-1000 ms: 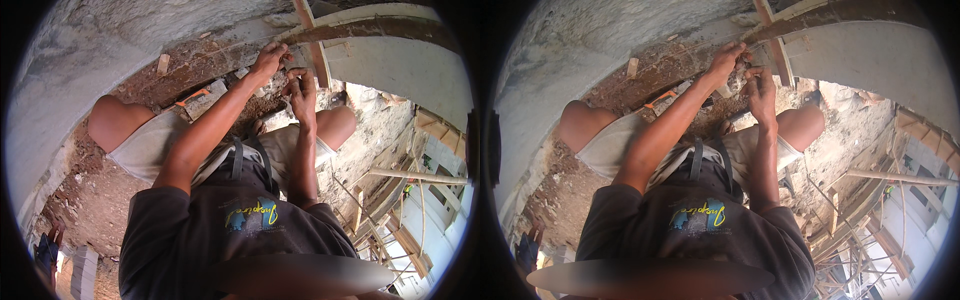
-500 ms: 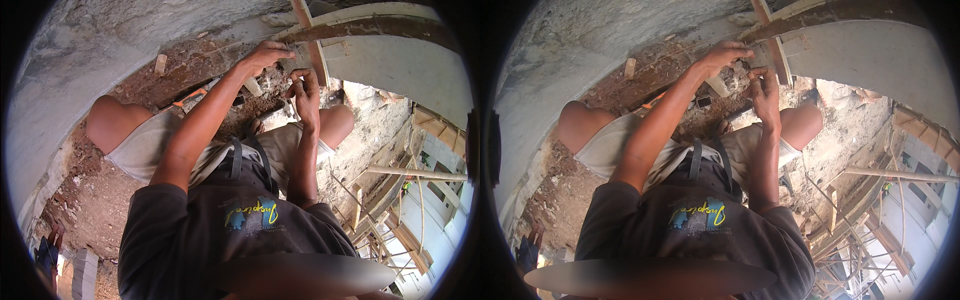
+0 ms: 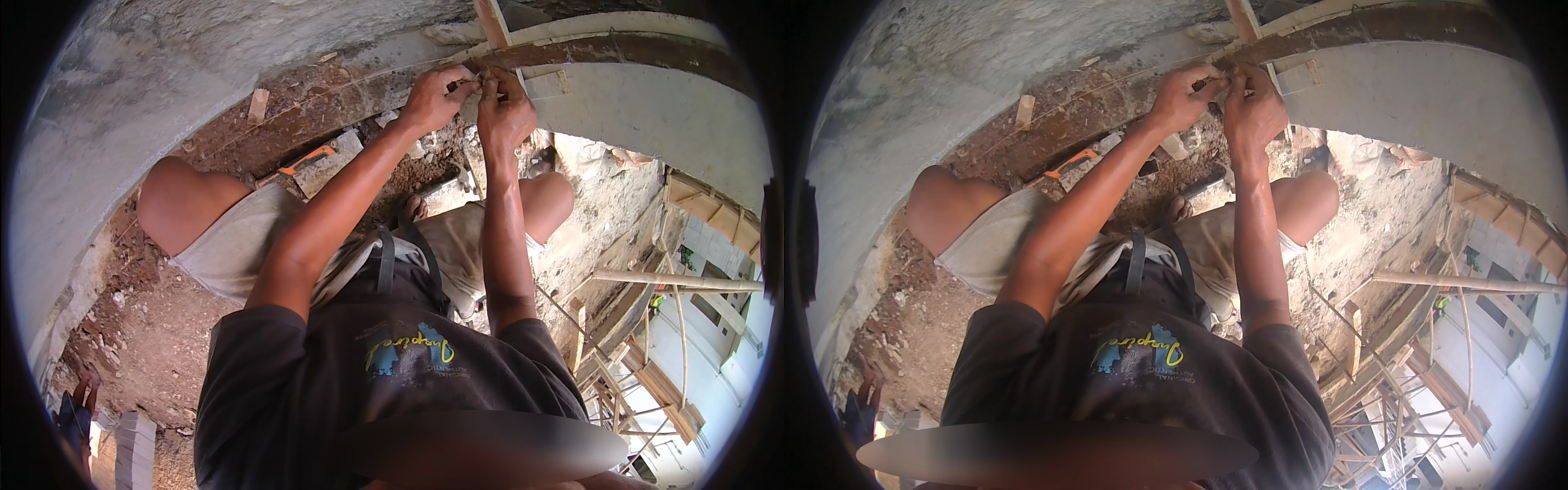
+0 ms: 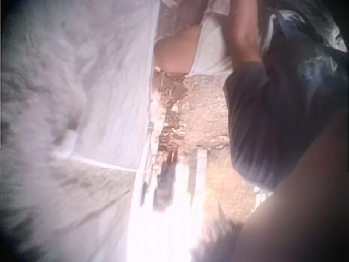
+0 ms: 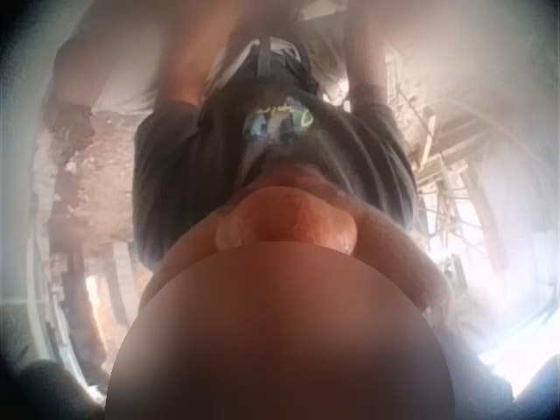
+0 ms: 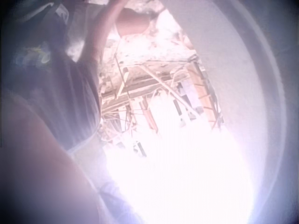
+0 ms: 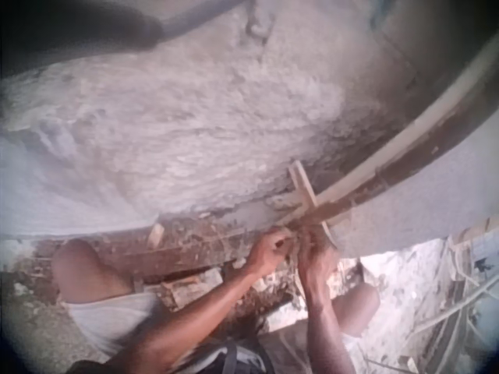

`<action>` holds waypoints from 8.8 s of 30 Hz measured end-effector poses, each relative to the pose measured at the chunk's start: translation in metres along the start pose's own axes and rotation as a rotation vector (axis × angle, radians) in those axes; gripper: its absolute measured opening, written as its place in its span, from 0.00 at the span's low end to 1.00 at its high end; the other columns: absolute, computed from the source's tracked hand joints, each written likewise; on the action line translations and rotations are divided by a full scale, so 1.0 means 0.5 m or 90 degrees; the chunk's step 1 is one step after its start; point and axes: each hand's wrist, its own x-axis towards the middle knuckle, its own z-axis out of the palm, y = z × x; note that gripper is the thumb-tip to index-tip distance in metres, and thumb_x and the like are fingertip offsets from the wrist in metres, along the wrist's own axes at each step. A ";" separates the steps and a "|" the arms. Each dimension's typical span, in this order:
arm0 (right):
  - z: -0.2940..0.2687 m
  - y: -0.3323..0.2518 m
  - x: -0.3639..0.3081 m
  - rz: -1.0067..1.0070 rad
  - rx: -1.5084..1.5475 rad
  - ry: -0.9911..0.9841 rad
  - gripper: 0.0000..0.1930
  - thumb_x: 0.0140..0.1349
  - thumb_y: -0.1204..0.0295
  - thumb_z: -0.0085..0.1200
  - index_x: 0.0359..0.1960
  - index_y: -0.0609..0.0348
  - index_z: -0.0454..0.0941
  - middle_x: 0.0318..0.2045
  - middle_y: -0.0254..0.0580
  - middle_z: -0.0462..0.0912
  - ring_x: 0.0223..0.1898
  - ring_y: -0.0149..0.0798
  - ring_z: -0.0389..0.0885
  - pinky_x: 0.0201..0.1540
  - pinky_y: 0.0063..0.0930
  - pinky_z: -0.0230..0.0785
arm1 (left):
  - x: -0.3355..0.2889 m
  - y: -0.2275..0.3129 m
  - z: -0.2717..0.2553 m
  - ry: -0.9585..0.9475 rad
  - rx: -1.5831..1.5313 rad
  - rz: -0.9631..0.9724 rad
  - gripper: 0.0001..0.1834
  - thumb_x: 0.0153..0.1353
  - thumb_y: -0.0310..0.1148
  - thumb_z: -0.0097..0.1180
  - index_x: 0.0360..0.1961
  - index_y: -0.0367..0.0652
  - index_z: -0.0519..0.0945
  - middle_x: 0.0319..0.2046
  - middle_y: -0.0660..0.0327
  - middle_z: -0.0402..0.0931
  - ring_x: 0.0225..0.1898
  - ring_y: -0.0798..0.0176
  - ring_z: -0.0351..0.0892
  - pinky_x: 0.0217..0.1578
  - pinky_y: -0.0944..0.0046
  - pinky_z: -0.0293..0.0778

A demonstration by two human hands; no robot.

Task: The person sits on the ground and uses their hands to manipulate a small object or wire against a concrete wall, possibly securing it or adjusting a fixture. The person remains seated for most of the clip, then stands and walks away at the end.

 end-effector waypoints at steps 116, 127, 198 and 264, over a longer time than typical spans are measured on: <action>-0.034 0.041 -0.004 -0.115 0.203 -0.145 0.09 0.70 0.76 0.59 0.49 0.62 0.87 0.43 0.45 0.85 0.37 0.36 0.86 0.40 0.30 0.78 | -0.022 -0.024 0.020 -0.076 -0.403 -0.135 0.08 0.76 0.33 0.57 0.48 0.40 0.82 0.44 0.63 0.86 0.50 0.71 0.80 0.56 0.67 0.76; -0.048 -0.042 -0.183 0.168 0.453 -0.260 0.09 0.78 0.71 0.51 0.50 0.66 0.76 0.36 0.45 0.87 0.34 0.36 0.86 0.39 0.31 0.76 | -0.020 -0.023 -0.001 -0.169 -0.470 -0.289 0.10 0.75 0.36 0.58 0.46 0.40 0.83 0.46 0.59 0.87 0.38 0.73 0.78 0.43 0.66 0.75; -0.075 0.047 -0.225 0.540 0.392 -0.134 0.13 0.71 0.67 0.59 0.49 0.62 0.89 0.17 0.20 0.68 0.17 0.17 0.53 0.20 0.18 0.41 | 0.122 -0.033 -0.023 -0.219 0.414 -0.080 0.17 0.68 0.35 0.52 0.54 0.44 0.84 0.42 0.42 0.86 0.47 0.39 0.86 0.51 0.42 0.79; -0.225 -0.247 0.425 -0.217 -0.564 -0.325 0.15 0.62 0.66 0.55 0.46 0.40 0.91 0.42 0.42 0.91 0.46 0.46 0.90 0.52 0.40 0.78 | 0.261 0.049 0.017 -0.117 0.066 0.119 0.17 0.63 0.45 0.62 0.44 0.45 0.88 0.37 0.50 0.88 0.42 0.44 0.88 0.50 0.50 0.79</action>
